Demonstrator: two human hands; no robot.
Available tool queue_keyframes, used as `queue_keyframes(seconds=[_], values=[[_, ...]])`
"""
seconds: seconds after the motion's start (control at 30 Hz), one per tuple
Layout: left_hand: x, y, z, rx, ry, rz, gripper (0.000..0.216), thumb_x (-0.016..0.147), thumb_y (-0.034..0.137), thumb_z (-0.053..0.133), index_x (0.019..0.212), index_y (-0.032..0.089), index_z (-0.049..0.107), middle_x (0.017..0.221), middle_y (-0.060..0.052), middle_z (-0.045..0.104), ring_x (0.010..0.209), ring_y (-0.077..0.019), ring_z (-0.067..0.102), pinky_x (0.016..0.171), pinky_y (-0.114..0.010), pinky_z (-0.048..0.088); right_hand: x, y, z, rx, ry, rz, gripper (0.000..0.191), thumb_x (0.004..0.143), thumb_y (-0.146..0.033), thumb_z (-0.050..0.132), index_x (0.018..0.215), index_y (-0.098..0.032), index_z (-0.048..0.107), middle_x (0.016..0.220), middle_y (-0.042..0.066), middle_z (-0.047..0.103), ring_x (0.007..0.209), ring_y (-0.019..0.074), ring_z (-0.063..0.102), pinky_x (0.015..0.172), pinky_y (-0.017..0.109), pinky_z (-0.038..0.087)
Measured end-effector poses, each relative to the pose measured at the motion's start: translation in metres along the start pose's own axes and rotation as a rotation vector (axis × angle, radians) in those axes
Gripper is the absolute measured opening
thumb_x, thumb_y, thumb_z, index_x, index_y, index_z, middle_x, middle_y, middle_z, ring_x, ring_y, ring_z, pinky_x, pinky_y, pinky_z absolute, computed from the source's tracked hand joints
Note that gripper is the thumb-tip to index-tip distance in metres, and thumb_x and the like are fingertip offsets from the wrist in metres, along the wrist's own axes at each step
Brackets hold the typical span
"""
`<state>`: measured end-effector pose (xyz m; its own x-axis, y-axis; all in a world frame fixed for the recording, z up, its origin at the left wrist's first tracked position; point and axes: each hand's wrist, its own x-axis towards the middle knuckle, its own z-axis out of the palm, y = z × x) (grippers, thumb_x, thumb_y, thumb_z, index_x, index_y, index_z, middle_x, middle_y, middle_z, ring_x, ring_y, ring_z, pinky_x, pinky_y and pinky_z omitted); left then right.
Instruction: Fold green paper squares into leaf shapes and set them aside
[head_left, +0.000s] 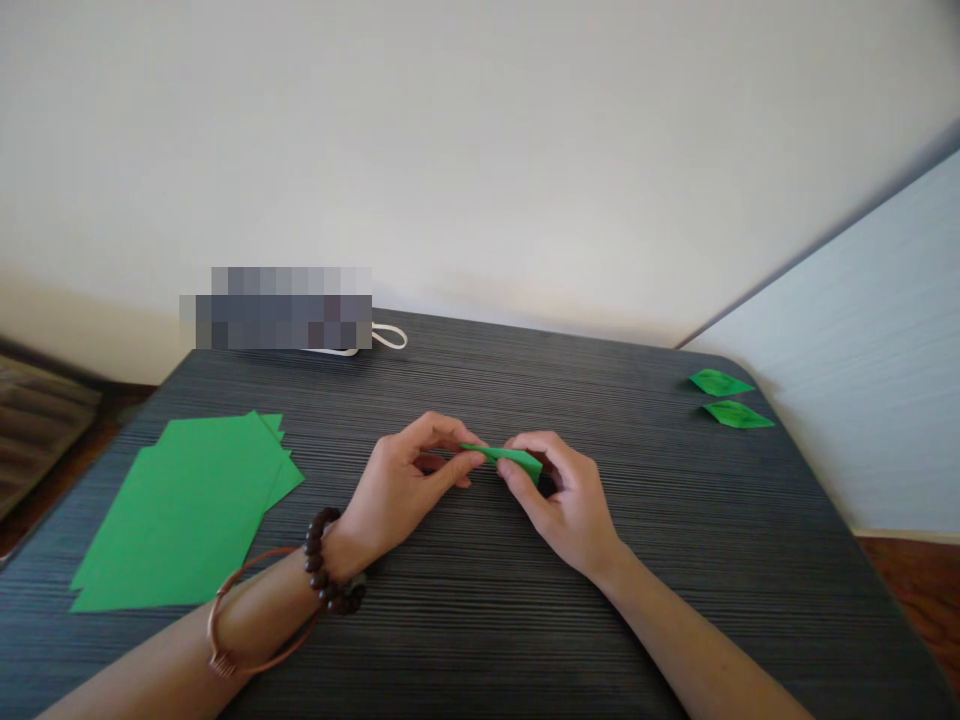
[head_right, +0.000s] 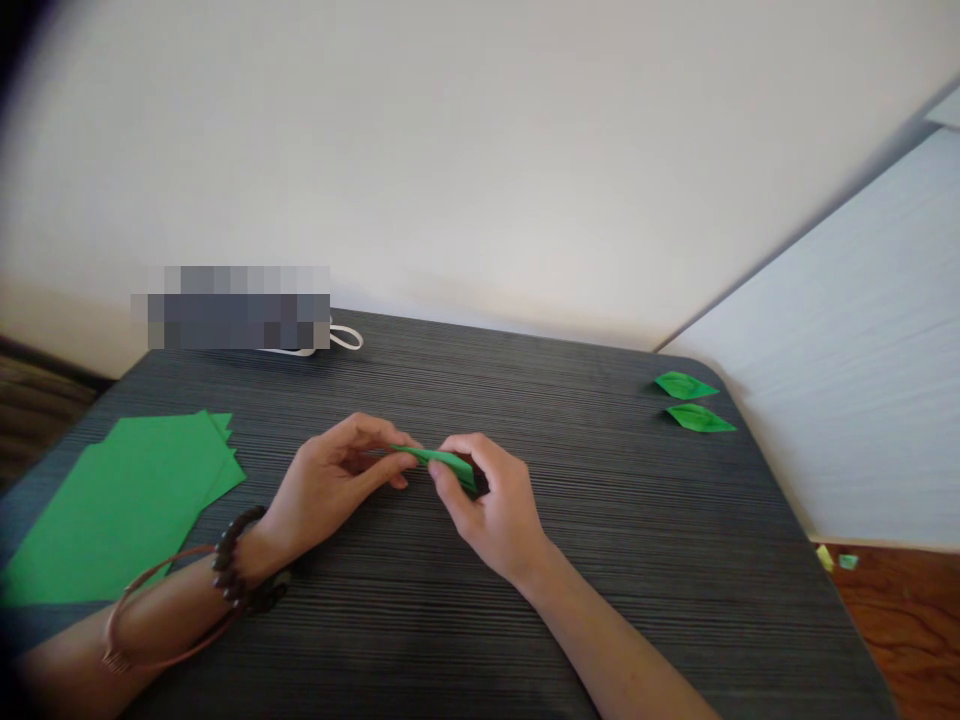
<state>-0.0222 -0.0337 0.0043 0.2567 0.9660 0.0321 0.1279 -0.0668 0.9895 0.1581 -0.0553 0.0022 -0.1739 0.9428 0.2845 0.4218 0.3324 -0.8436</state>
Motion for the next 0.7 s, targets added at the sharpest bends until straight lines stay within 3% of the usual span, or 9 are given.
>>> queue_keyframes(seconds=[0.13, 0.4, 0.7], values=[[-0.0025, -0.0021, -0.0008, 0.021, 0.092, 0.113, 0.024, 0.074, 0.020, 0.069, 0.087, 0.018, 0.049, 0.089, -0.002, 0.067, 0.077, -0.0161, 0.067, 0.060, -0.026, 0.059, -0.0005, -0.0029, -0.0003, -0.021, 0.005, -0.065, 0.007, 0.082, -0.017, 0.057, 0.089, -0.019, 0.058, 0.081, 0.002, 0.064, 0.071, 0.0126, 0.059, 0.067, 0.026, 0.047], [-0.0054, -0.0018, -0.0004, 0.072, 0.103, 0.219, 0.020, 0.075, 0.015, 0.068, 0.086, 0.018, 0.052, 0.087, -0.002, 0.069, 0.078, -0.0156, 0.068, 0.063, -0.025, 0.060, -0.0008, -0.0044, -0.0002, -0.036, 0.019, -0.100, 0.007, 0.081, -0.017, 0.059, 0.089, -0.018, 0.060, 0.085, 0.004, 0.068, 0.076, 0.0138, 0.063, 0.072, 0.026, 0.050], [-0.0055, -0.0002, -0.0047, 0.290, 0.092, 0.314, 0.008, 0.077, 0.015, 0.067, 0.083, 0.017, 0.063, 0.088, -0.001, 0.071, 0.076, -0.0121, 0.068, 0.067, -0.020, 0.057, -0.0008, -0.0057, -0.0012, -0.053, 0.033, -0.161, 0.010, 0.081, -0.013, 0.058, 0.089, -0.018, 0.062, 0.084, 0.003, 0.069, 0.076, 0.0123, 0.064, 0.071, 0.024, 0.050]])
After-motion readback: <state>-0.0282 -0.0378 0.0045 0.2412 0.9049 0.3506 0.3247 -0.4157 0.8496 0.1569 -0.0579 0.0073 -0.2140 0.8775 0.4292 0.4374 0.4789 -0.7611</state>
